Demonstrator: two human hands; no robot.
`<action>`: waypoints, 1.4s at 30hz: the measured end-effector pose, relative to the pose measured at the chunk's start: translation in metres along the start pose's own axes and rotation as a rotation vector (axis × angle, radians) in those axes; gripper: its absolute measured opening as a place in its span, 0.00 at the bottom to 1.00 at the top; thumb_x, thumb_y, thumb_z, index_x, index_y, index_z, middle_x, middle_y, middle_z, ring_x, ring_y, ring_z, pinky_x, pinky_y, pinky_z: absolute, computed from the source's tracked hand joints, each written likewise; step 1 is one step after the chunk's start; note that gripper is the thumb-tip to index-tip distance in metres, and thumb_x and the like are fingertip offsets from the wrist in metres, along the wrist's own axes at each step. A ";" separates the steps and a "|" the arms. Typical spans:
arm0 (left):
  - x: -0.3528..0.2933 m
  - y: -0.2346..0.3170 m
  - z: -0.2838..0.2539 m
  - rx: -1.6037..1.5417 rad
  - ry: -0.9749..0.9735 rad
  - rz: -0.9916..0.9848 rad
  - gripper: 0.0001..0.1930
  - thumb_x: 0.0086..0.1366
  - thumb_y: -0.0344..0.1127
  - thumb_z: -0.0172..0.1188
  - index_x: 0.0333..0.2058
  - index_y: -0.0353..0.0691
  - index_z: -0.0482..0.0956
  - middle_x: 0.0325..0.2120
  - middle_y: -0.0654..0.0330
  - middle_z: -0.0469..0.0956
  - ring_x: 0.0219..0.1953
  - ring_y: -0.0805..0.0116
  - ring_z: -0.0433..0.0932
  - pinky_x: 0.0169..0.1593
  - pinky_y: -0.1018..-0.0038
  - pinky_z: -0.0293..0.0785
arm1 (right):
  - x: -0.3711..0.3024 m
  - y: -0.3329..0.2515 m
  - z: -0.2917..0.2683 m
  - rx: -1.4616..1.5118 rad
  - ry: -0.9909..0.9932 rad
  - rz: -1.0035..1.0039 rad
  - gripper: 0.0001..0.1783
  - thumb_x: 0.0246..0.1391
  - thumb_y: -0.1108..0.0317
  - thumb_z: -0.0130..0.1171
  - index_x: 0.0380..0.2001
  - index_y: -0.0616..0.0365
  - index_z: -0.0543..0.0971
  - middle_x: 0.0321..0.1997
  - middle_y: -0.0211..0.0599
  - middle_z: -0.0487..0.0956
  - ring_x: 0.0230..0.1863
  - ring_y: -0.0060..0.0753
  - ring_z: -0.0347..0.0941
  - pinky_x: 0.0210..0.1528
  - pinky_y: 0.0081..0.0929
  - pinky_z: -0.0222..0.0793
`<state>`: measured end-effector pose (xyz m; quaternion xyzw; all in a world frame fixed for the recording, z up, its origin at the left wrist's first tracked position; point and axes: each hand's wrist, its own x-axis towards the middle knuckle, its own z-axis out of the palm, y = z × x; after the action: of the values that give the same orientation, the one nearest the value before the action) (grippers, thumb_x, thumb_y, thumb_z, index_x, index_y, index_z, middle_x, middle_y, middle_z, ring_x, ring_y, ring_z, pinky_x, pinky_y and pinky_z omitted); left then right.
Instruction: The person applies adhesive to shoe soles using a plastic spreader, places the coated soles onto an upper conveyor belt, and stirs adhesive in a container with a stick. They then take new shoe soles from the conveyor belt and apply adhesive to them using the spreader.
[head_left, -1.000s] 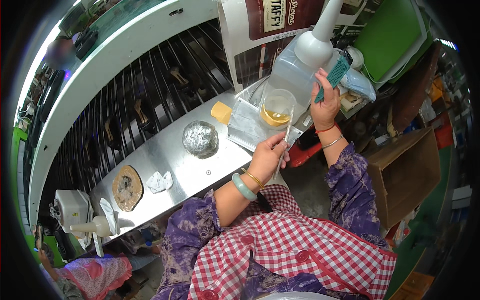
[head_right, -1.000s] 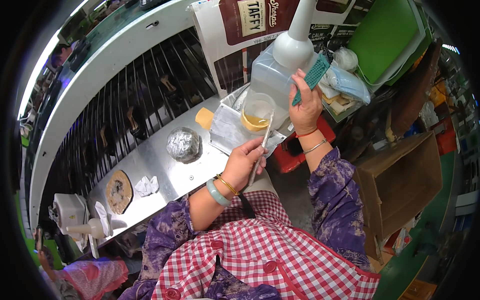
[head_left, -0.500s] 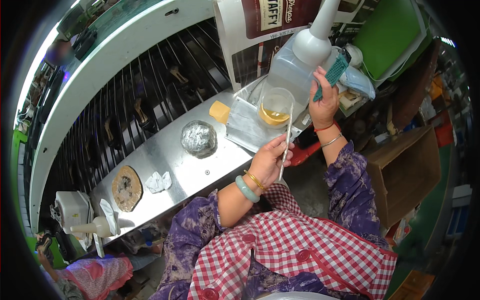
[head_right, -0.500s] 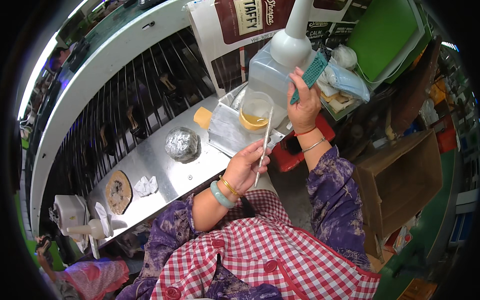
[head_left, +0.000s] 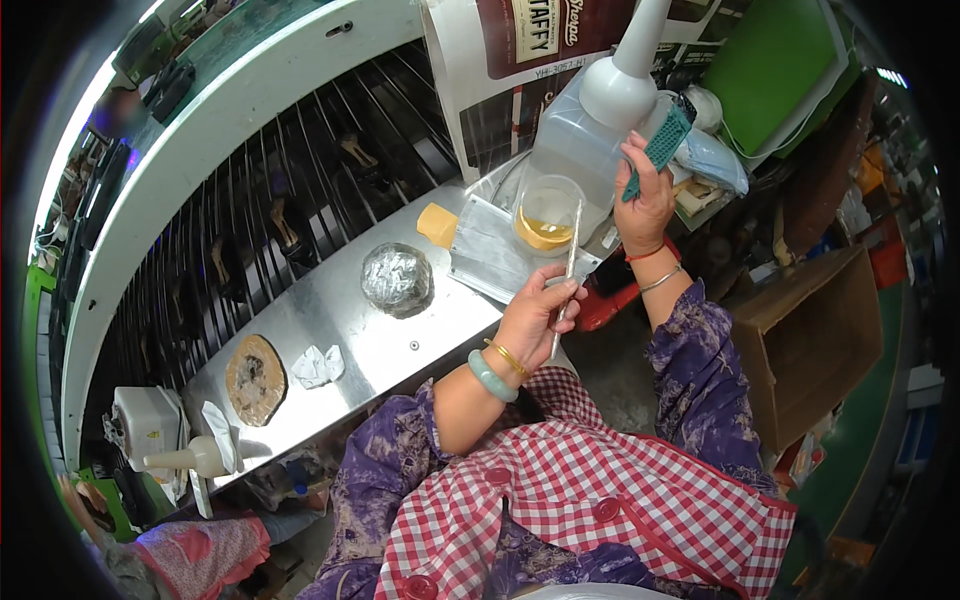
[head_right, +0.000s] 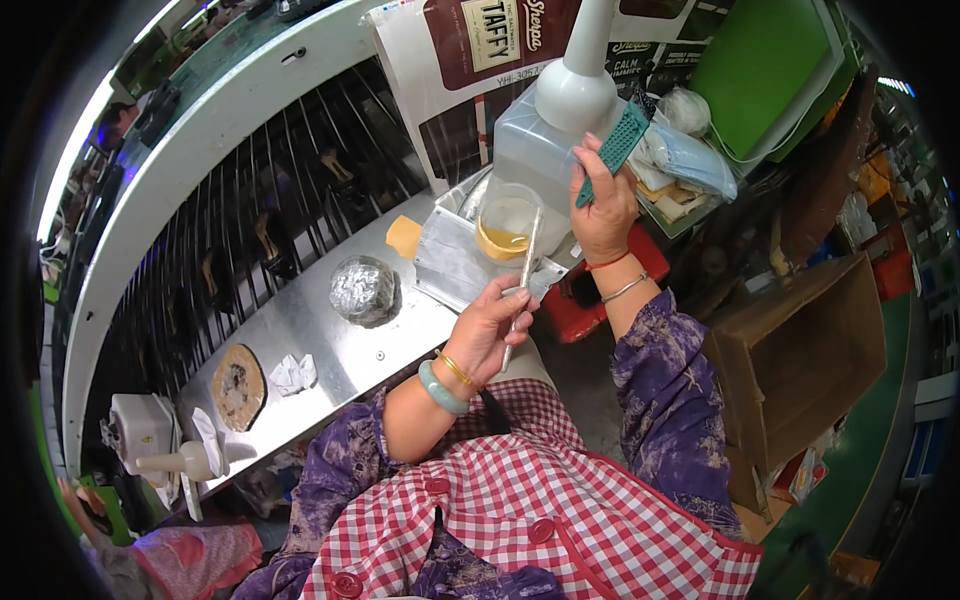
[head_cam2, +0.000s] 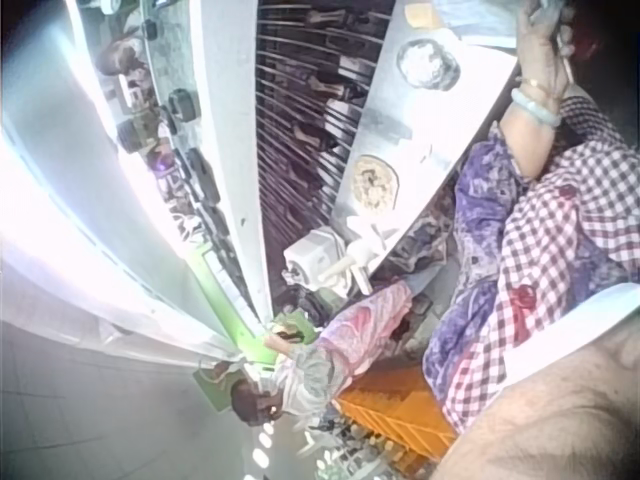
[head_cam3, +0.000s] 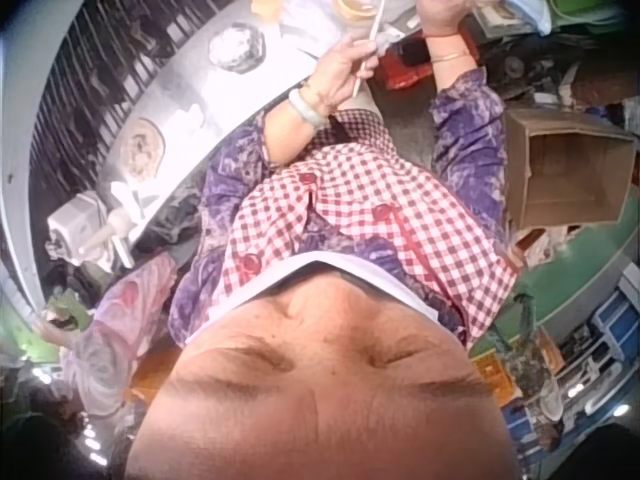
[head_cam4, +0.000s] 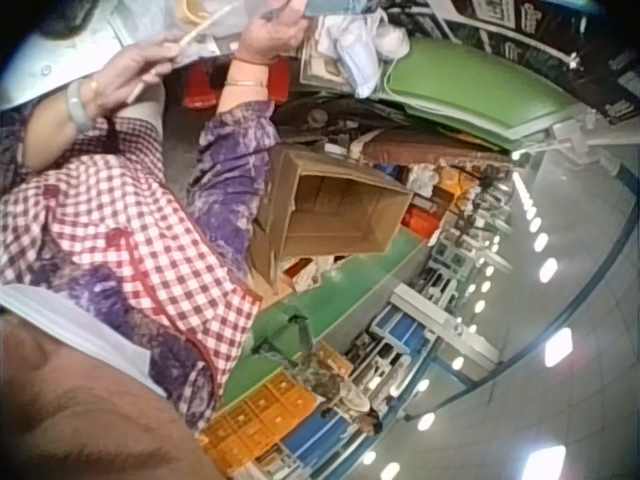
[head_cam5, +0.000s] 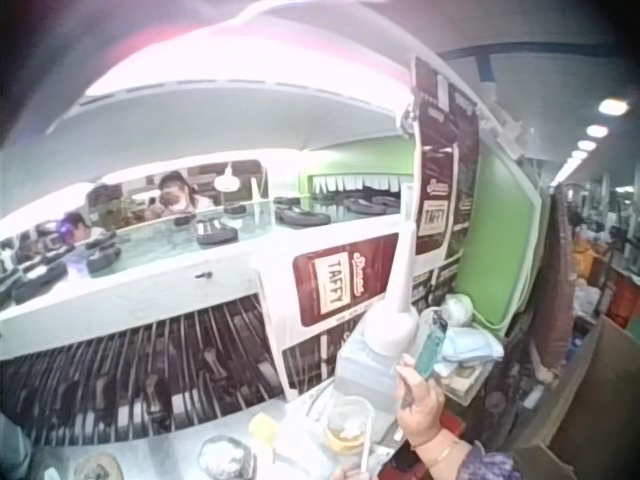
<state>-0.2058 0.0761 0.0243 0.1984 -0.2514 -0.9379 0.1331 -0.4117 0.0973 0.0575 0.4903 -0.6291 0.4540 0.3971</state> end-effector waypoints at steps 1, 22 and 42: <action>0.001 -0.001 0.000 0.037 0.007 0.005 0.15 0.64 0.31 0.53 0.49 0.37 0.66 0.31 0.60 0.73 0.26 0.77 0.69 0.24 0.85 0.63 | 0.000 0.000 0.000 0.000 0.002 0.000 0.17 0.48 0.79 0.59 0.42 0.51 0.75 0.46 0.40 0.78 0.45 0.44 0.75 0.47 0.33 0.70; -0.013 0.046 -0.029 -0.179 -0.048 0.135 0.16 0.68 0.36 0.48 0.50 0.32 0.66 0.29 0.63 0.68 0.23 0.80 0.60 0.23 0.86 0.58 | -0.001 0.001 0.001 -0.005 0.030 0.019 0.19 0.44 0.78 0.61 0.41 0.49 0.76 0.45 0.35 0.79 0.44 0.42 0.74 0.48 0.33 0.68; 0.000 0.121 -0.016 1.895 0.339 0.717 0.08 0.60 0.34 0.54 0.36 0.40 0.78 0.29 0.48 0.78 0.34 0.46 0.76 0.37 0.59 0.72 | 0.001 0.002 -0.004 0.005 0.074 0.012 0.20 0.40 0.78 0.62 0.40 0.45 0.76 0.44 0.30 0.79 0.41 0.39 0.74 0.45 0.31 0.69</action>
<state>-0.1809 -0.0324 0.0753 0.2652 -0.9110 -0.2188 0.2278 -0.4134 0.1011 0.0587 0.4703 -0.6160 0.4758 0.4159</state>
